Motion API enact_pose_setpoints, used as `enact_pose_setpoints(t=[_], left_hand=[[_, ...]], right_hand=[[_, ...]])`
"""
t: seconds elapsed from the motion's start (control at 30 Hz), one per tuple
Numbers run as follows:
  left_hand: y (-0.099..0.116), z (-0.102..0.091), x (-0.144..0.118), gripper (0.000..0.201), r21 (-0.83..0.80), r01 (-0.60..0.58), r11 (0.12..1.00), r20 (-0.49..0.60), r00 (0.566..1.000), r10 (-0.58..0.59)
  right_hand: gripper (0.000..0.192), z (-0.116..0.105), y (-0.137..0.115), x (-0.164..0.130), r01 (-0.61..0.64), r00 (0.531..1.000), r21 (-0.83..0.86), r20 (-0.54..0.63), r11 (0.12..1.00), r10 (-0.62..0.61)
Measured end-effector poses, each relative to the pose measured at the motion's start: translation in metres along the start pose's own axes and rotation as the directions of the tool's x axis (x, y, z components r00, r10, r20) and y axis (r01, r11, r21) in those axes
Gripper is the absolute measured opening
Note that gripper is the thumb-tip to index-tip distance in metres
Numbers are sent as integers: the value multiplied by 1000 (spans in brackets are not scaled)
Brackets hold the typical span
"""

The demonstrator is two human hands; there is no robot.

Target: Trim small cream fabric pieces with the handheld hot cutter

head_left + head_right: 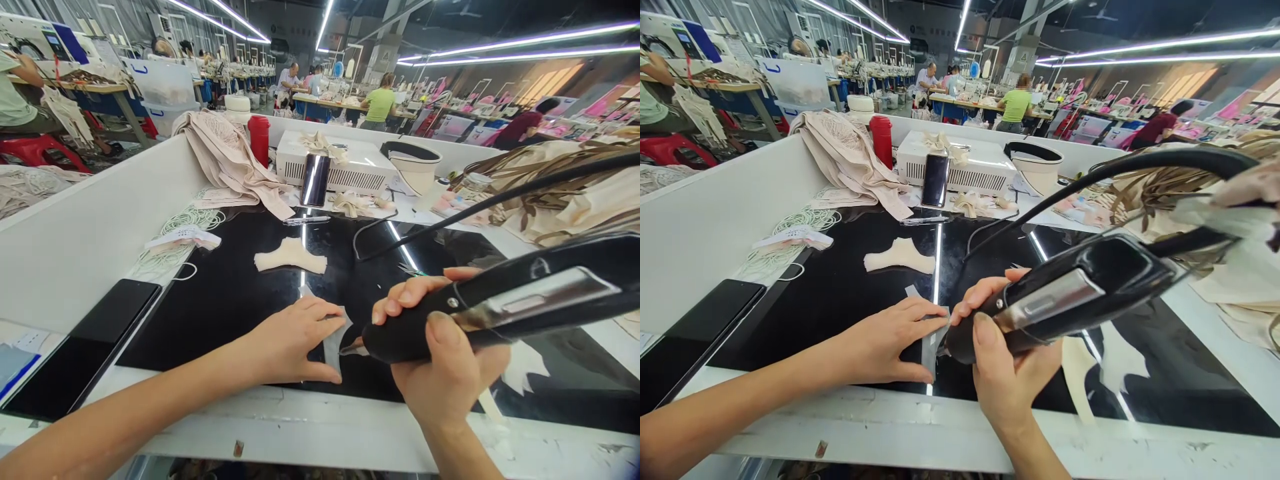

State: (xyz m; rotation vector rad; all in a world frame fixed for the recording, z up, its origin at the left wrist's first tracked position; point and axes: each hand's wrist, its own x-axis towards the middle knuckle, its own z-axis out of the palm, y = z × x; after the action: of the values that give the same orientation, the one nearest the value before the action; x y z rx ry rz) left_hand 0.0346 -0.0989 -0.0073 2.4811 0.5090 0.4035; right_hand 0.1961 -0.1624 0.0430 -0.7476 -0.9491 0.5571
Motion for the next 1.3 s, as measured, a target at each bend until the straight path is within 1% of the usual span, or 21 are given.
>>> enact_pose_setpoints(t=[0.17, 0.3, 0.43, 0.47, 0.53, 0.6, 0.67, 0.77, 0.87, 0.97, 1.1, 1.2, 1.3], left_hand=[[1, -2, 0, 69, 1, 11, 1000, 12, 1000, -11], [0, 0, 0, 69, -1, 6, 1000, 3, 1000, -6], [-4, 2, -2, 72, -14, -19, 1000, -24, 1000, 19], [-5, 1, -2, 69, -11, -24, 1000, -35, 999, 23], [-7, 0, -4, 55, 13, -17, 1000, -49, 999, 18], [-7, -2, -4, 38, 50, -7, 999, -49, 999, 9], [-5, -2, -5, 25, 80, -16, 997, -53, 998, 20], [-2, 1, -6, 16, 85, -56, 995, -64, 996, 62], [2, 7, -8, 15, 60, -83, 995, -61, 994, 87], [3, 11, -9, 15, 57, -97, 994, -60, 993, 101], [3, 11, -9, 17, 62, -89, 994, -24, 996, 90], [3, 10, -9, 19, 67, -82, 994, -1, 997, 83], [4, 11, -9, 20, 68, -84, 994, -2, 996, 84]], right_hand=[[37, -1, -7, -9, -3, 1000, 14, 20, 1000, 3], [34, -3, -8, -12, -22, 999, -15, 28, 1000, 22], [34, -6, -9, -10, -19, 999, -33, 36, 999, 20], [35, -9, -9, -8, -15, 999, -31, 33, 999, 16], [36, -14, -10, -3, 6, 1000, -41, 7, 999, -6], [35, -22, -10, 5, 45, 998, -83, -38, 996, -48], [35, -31, -10, 13, 85, 991, -150, -88, 985, -99], [35, -39, -8, 24, 104, 976, -222, -166, 970, -142], [34, -37, -7, 28, 101, 970, -205, -197, 974, -142], [34, -26, -6, 23, 120, 976, -149, -162, 982, -144], [32, -15, -2, 13, 112, 989, -110, -85, 988, -122], [33, -14, 1, 8, 95, 994, -98, -38, 991, -99], [32, -17, 1, 5, 94, 995, -99, -13, 991, -95]])
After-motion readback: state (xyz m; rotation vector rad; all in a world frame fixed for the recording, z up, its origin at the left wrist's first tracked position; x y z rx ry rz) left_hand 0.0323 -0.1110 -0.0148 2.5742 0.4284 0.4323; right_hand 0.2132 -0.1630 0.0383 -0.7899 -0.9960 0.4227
